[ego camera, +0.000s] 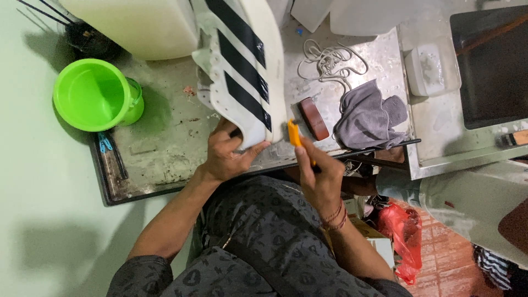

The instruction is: The person scrubs a white sneaker with black stripes using a yellow brush, focusing on the sole and sides. They then wipe the shoe with a gray cloth.

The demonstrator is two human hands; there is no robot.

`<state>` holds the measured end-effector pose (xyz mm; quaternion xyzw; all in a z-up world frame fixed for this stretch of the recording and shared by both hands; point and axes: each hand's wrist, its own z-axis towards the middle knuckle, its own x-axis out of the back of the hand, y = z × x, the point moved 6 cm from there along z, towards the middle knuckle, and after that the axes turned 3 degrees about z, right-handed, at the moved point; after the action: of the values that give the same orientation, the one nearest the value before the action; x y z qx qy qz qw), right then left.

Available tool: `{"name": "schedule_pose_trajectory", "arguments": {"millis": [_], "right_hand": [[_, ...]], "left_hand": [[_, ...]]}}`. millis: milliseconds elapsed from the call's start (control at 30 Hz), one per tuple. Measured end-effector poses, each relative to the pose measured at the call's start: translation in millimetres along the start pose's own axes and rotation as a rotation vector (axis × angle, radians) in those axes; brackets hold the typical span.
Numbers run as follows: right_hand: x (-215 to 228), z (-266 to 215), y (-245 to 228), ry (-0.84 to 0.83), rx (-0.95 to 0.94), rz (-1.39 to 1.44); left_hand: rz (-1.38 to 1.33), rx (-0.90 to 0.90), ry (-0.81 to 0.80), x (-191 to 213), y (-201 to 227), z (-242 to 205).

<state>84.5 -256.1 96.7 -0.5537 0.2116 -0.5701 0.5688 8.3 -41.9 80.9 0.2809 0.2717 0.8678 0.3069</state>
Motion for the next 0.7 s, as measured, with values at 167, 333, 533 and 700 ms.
{"name": "schedule_pose_trajectory", "arguments": {"millis": [167,333,533,700], "right_hand": [[5.8,18.1,-11.4,0.02,0.003,-0.036],[-0.5,7.8,-2.7,-0.013,-0.08,0.012],[-0.8,19.3,-19.3,0.039,-0.041,-0.033],[-2.0,16.0,1.4,-0.007,-0.042,-0.078]], "left_hand": [[0.002,-0.076,0.033,3.8,5.2,2.4],[0.057,-0.069,0.057,8.3,10.8,6.1],[0.068,-0.164,0.05,14.2,24.8,21.5],[0.067,-0.165,0.061,11.4,18.0,10.3]]}}
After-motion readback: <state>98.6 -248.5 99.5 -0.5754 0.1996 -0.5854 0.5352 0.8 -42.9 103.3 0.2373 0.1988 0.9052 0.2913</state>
